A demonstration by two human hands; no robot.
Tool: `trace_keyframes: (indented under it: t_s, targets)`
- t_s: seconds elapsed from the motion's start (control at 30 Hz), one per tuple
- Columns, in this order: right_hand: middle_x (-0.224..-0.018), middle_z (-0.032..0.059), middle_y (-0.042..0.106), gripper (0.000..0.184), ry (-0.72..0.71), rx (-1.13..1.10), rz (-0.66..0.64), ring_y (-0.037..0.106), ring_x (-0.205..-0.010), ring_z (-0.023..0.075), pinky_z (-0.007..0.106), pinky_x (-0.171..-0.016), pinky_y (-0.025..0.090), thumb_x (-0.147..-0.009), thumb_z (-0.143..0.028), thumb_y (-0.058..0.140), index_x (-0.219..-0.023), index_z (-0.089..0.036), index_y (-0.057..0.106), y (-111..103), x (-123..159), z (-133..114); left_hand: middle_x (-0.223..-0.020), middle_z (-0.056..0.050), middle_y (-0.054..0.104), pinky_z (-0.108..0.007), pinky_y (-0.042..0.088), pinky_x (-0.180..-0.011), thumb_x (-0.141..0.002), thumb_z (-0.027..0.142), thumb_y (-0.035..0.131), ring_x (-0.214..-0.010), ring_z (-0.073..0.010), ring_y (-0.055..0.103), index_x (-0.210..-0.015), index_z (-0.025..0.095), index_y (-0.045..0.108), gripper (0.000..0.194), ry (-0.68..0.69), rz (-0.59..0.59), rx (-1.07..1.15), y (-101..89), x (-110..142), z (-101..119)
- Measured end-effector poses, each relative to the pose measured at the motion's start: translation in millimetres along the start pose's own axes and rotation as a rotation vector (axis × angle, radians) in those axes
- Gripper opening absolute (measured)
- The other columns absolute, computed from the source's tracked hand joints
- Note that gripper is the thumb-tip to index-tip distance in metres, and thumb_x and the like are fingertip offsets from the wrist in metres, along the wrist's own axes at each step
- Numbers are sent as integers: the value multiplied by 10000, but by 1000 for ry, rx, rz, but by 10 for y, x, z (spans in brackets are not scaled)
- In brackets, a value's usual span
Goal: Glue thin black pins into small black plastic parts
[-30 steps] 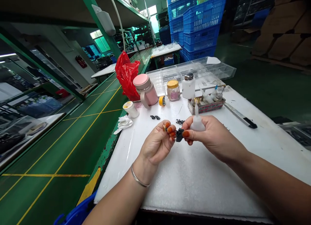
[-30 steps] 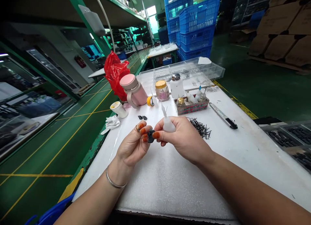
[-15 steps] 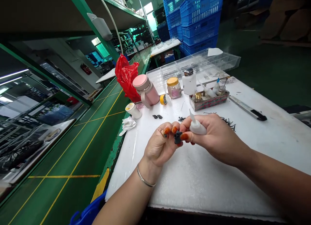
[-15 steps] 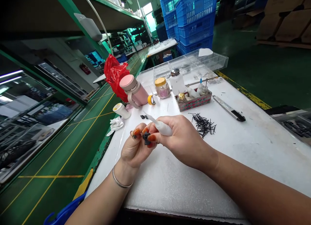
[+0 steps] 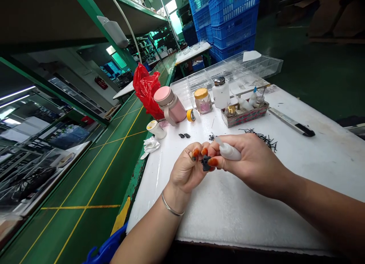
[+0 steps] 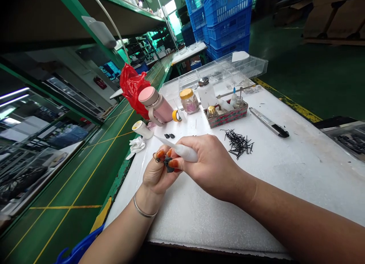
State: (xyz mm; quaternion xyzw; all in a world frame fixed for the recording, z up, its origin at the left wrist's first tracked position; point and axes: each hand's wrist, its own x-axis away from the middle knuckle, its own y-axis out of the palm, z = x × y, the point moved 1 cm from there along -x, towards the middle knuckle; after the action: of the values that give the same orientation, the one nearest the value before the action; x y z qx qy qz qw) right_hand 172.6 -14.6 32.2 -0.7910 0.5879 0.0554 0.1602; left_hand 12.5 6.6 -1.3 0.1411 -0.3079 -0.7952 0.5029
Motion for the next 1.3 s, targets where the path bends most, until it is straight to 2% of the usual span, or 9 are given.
trace_keyframes:
  t_s: [0.2, 0.33, 0.43, 0.57, 0.77, 0.9, 1.07, 1.3]
  targets:
    - [-590, -28, 576, 124, 14, -7, 48, 463, -548, 99, 242, -510, 347, -801, -226, 677, -691, -171, 661, -24, -35, 42, -642, 41, 561, -134, 519, -564, -664, 114, 866, -567, -60, 574, -747, 168, 600, 283, 7, -2, 87, -85, -30, 44]
    - [-606, -12, 595, 147, 46, 1, 90, 508, -576, 120, 258, -541, 372, -801, -280, 685, -705, -172, 663, -53, -62, 81, -764, 11, 660, -120, 543, -620, -696, 72, 827, -661, -69, 638, -881, 196, 671, 272, 32, 74, 82, -147, -39, 65]
    - [-617, 0, 609, 171, 61, -1, 98, 527, -578, 132, 269, -559, 394, -805, -319, 683, -716, -173, 667, -67, -76, 101, -857, -22, 697, -127, 562, -679, -695, 37, 799, -759, -88, 677, -846, 159, 692, 222, 38, 143, 70, -175, -39, 82]
    - [-619, 10, 615, 215, 82, 8, 99, 527, -565, 140, 275, -543, 399, -805, -378, 693, -732, -177, 671, -75, -93, 126, -873, -41, 707, -109, 555, -682, -629, -28, 793, -743, -83, 678, -806, 102, 712, 234, 43, 192, 42, -182, -46, 113]
    - [-629, 23, 626, 229, 77, 13, 109, 536, -566, 139, 268, -534, 415, -801, -384, 701, -738, -165, 675, -77, -92, 145, -771, -37, 699, -96, 543, -617, -647, 30, 822, -635, -69, 655, -810, 96, 712, 208, 65, 239, 9, -173, -64, 111]
    - [-636, 17, 628, 200, 75, 34, 100, 529, -563, 130, 260, -532, 412, -811, -352, 683, -751, -162, 674, -76, -81, 141, -715, -21, 696, -91, 530, -561, -610, 129, 895, -595, -67, 645, -872, 118, 724, 313, 88, 223, -55, -160, -61, 108]
    - [-608, 2, 600, 206, 49, 137, 118, 513, -567, 132, 267, -538, 374, -821, -354, 667, -725, -172, 665, -75, -67, 129, -690, -33, 705, -109, 510, -502, -613, 222, 909, -557, -80, 641, -766, 122, 732, 254, 167, 233, -200, -139, -48, 94]
    - [-567, -17, 560, 160, 15, 279, 148, 474, -536, 123, 262, -519, 334, -827, -297, 646, -710, -187, 656, -53, -51, 134, -821, -71, 753, -181, 544, -576, -651, 209, 880, -655, -127, 682, -749, 130, 738, 190, 187, 221, -246, -108, -12, 68]
